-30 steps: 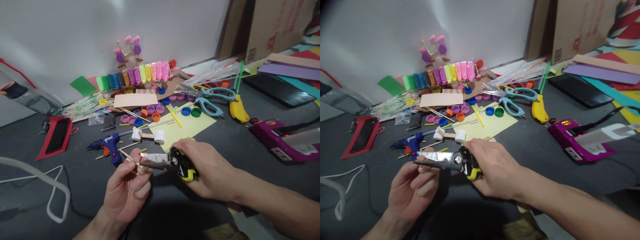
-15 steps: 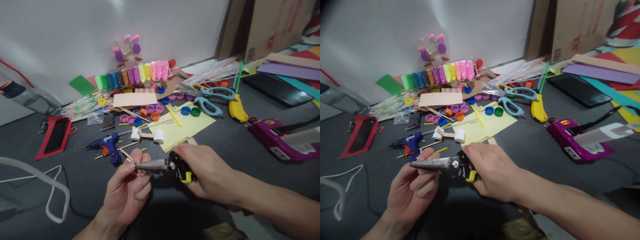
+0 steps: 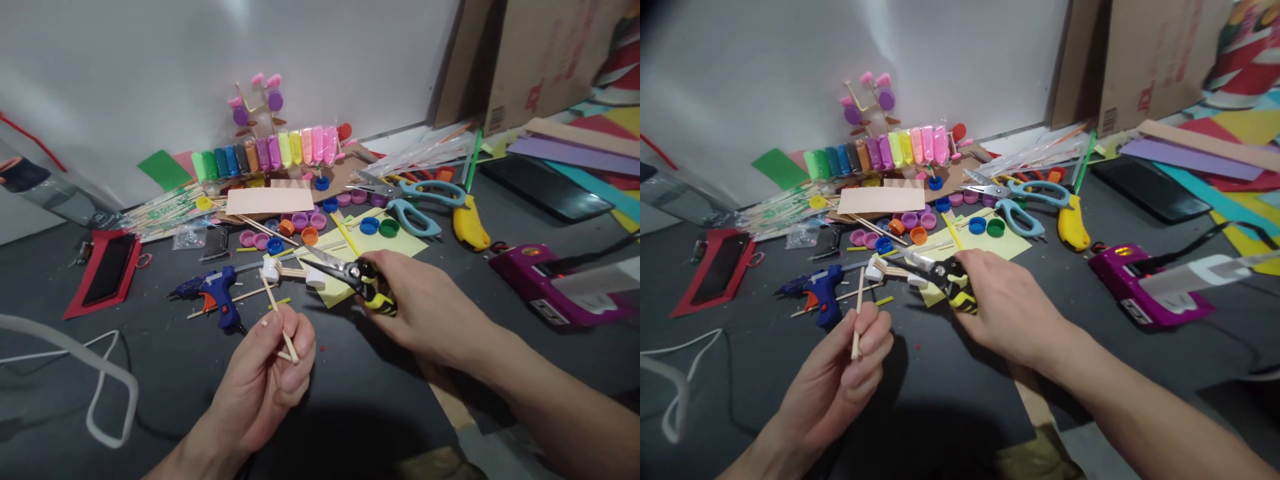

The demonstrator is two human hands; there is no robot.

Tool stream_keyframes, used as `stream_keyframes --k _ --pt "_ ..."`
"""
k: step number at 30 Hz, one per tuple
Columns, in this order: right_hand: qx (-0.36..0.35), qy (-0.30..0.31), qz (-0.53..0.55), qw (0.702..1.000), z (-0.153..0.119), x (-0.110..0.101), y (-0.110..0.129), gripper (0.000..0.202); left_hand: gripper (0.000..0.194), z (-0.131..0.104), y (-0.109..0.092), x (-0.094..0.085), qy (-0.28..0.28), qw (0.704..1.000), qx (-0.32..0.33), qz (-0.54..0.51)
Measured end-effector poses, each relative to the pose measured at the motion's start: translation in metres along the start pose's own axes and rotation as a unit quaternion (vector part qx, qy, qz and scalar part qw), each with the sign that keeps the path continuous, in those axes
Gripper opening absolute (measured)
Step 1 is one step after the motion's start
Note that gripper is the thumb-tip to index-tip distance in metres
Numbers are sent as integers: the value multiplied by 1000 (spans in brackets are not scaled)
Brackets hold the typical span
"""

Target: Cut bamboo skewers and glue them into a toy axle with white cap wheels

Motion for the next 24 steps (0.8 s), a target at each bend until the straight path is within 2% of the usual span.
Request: stream_keyframes --k 5,11,17,21,24 --pt "80 89 -123 985 2 -3 -24 39 33 1 5 -5 -10 996 -27 82" --pt "124 140 -182 966 8 3 -30 42 36 1 5 -7 -38 993 -32 103" --pt "97 103 -190 972 7 12 -34 44 25 3 5 -7 -24 996 -37 72" --pt "67 97 -190 975 6 4 -35 51 28 2 8 -11 4 993 -46 111" --pt "59 15 -96 994 8 -10 -23 40 33 2 10 -11 -2 989 -48 140"
Point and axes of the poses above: each hand's wrist, its own z-axis towards the middle knuckle, its own x-axis out of the palm, y = z × x, the point moved 1 cm from there along z, towards the middle knuckle, and after that the axes turned 12 degrees about -z, right-handed, at the moved point
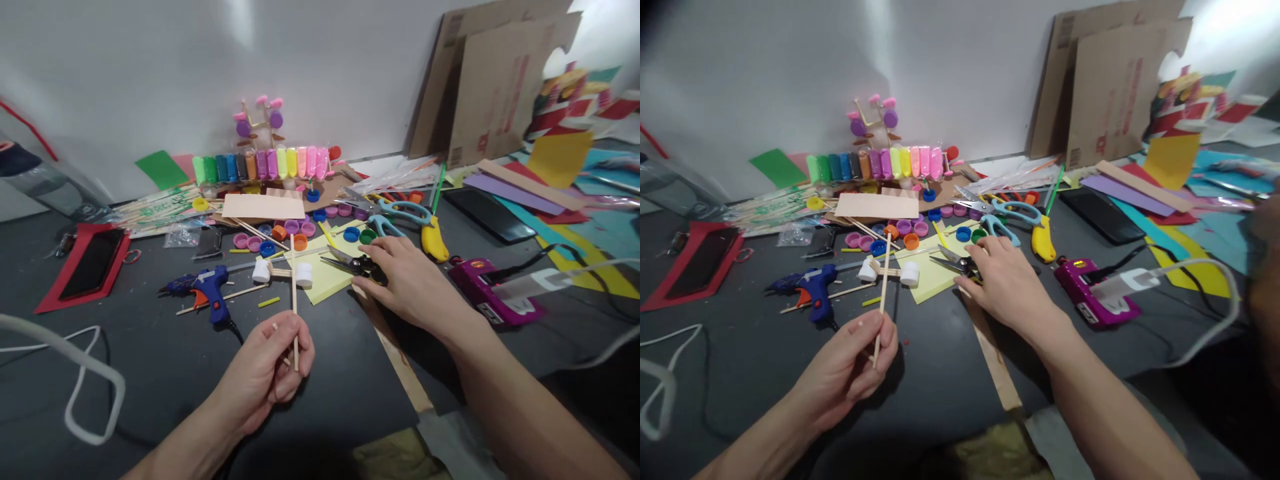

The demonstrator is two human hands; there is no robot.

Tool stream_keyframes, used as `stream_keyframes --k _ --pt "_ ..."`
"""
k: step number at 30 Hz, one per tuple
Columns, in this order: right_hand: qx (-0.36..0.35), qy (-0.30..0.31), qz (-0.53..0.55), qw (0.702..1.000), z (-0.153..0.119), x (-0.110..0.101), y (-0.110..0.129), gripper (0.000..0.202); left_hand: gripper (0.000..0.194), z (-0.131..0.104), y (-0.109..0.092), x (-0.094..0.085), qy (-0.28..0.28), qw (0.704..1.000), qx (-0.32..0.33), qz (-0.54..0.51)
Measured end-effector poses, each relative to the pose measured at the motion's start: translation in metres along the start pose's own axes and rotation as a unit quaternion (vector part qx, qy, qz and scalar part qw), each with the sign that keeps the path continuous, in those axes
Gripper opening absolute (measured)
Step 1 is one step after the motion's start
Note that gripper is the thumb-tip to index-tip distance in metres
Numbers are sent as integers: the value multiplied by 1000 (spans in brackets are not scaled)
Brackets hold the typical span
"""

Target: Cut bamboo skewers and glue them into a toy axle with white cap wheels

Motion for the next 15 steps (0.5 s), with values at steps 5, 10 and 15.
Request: stream_keyframes --k 5,10,15 --pt "-67 136 434 888 2 -13 44 26 31 4 0 -2 10 1000 -23 -17" --pt "-23 277 641 716 10 -7 71 36 26 7 0 -7 46 996 -63 -52" --pt "18 338 691 639 22 0 78 38 26 8 -3 -10 77 992 -76 -71"
Point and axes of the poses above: each hand's wrist, its own z-axis towards the middle knuckle, its own x-axis out of the palm, y = z × x, the point moved 1 cm from there along z, towards the middle knuckle, and after that the axes turned 12 degrees about -z, right-handed, at the moved point
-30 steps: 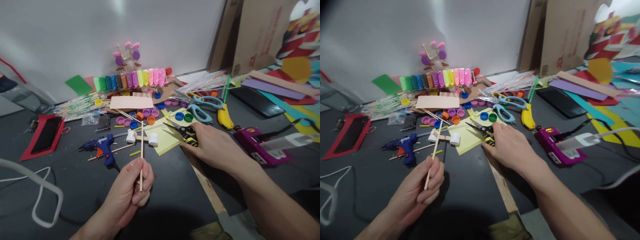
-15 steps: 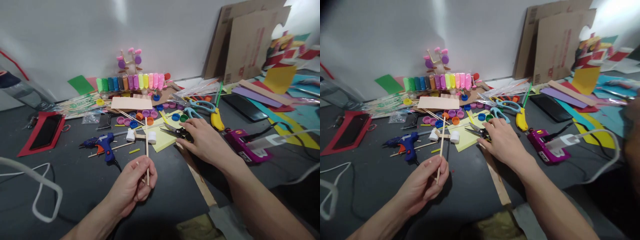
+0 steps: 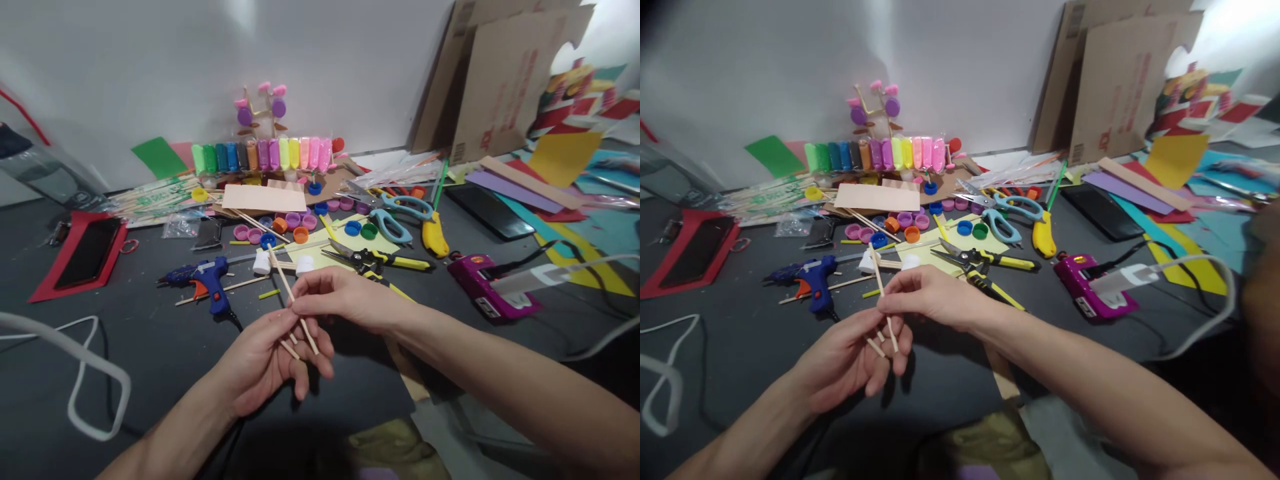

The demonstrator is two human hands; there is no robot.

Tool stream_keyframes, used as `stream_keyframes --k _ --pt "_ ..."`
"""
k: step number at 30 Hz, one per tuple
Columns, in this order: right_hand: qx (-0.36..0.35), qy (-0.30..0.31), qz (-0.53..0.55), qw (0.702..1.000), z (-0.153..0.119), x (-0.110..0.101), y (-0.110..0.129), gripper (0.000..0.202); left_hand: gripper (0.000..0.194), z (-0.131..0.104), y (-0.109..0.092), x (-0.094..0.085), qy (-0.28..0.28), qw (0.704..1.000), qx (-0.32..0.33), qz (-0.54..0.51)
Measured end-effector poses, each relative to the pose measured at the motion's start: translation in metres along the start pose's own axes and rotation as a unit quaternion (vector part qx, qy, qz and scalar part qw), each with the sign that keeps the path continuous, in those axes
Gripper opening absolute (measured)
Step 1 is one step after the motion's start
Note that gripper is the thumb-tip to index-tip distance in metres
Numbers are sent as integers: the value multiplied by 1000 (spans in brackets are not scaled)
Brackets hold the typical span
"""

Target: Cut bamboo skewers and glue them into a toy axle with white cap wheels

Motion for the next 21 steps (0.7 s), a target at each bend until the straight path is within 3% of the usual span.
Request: stream_keyframes --k 6,12,21 --pt "-25 -25 29 999 5 4 -2 35 27 -4 -2 5 35 998 -36 -37" --pt "-37 -39 -48 997 -3 9 1 20 27 -2 0 12 18 998 -67 14" --pt "-12 27 -113 993 -11 3 0 31 26 -4 4 11 -3 993 -97 73"
Point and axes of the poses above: each hand's wrist, its own z-axis towards the middle knuckle, its own x-axis out of the palm, y = z × x, the point moved 1 cm from there along z, towards the middle knuckle, and after that the axes turned 12 degrees about -z, right-handed, at the moved point
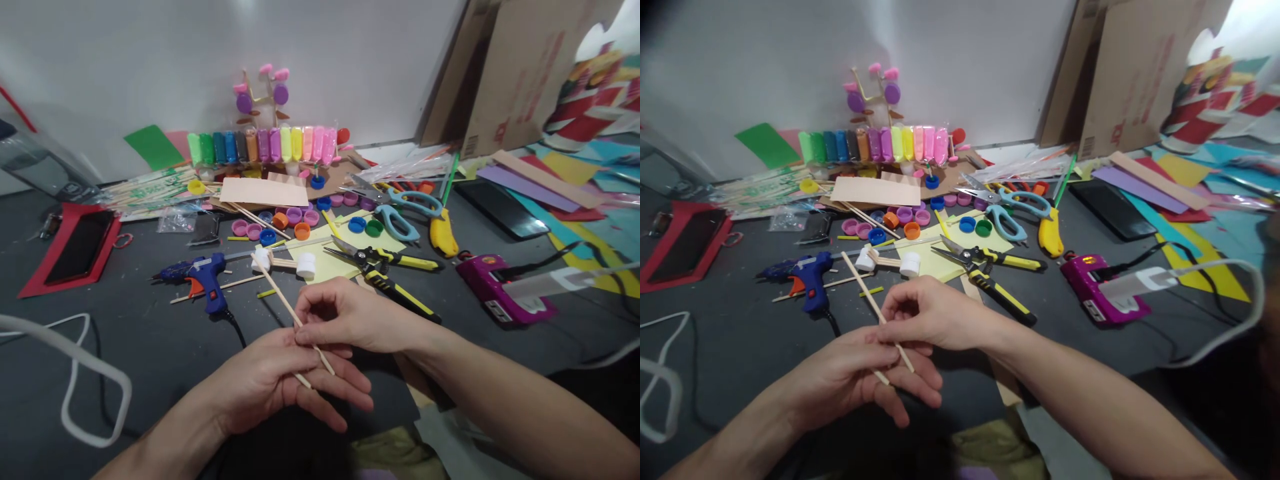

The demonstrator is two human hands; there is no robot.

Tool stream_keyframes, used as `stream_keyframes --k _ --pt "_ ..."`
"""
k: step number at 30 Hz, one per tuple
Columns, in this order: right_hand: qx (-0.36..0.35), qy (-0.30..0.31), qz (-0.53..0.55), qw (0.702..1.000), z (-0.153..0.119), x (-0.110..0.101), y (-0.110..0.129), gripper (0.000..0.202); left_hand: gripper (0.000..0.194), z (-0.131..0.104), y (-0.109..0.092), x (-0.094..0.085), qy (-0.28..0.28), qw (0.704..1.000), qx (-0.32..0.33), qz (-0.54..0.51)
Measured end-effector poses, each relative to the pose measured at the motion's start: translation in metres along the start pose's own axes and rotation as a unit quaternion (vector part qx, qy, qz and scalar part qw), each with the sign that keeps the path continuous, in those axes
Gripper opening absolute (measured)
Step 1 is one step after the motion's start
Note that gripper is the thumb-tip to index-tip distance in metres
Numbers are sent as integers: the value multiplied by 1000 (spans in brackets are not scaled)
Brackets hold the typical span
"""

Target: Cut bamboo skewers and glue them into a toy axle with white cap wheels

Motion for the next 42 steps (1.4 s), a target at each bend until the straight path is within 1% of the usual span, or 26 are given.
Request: stream_keyframes --k 3,6,7,9,11,13,17,21,23,27,35,42 --pt "6 -5 23 1000 -1 0 0 33 23 1 0 -1 14 1000 5 4" --pt "-9 -42 84 996 0 -3 -1 33 29 2 -2 -4 25 999 40 -15" --pt "-18 -52 104 993 1 -4 -2 33 33 2 -3 -5 15 998 58 -18" --pt "-32 -59 134 989 1 -7 -2 33 37 3 -4 -7 -26 995 95 1" --pt "-34 -58 136 988 1 -9 -3 33 33 3 -3 -8 -76 988 126 46" --pt "-25 -52 125 990 2 -10 -4 32 30 3 -2 -8 -113 978 145 94" --pt "-5 -45 144 989 3 -7 -6 32 32 3 1 -9 -138 971 141 134" --pt "-20 -81 178 980 5 -5 -9 32 37 1 1 -11 -143 967 146 151" --pt "-25 -92 184 978 6 -4 -10 31 36 1 1 -11 -140 969 146 143" --pt "-26 -102 189 976 7 -2 -10 31 29 0 -2 -12 -128 978 119 111" --pt "-19 -104 219 970 8 -1 -12 31 26 -1 -4 -9 -93 983 106 116" --pt "2 -105 250 963 8 1 -13 31 25 -1 -4 -10 -97 985 98 105"
Point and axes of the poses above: each hand's wrist, its own z-axis towards the middle knuckle, its own x-axis out of the palm, y = z × x, the point moved 1 cm from there along z, towards the middle knuckle, and after that the axes turned 12 degrees about -z, right-handed, at the moved point
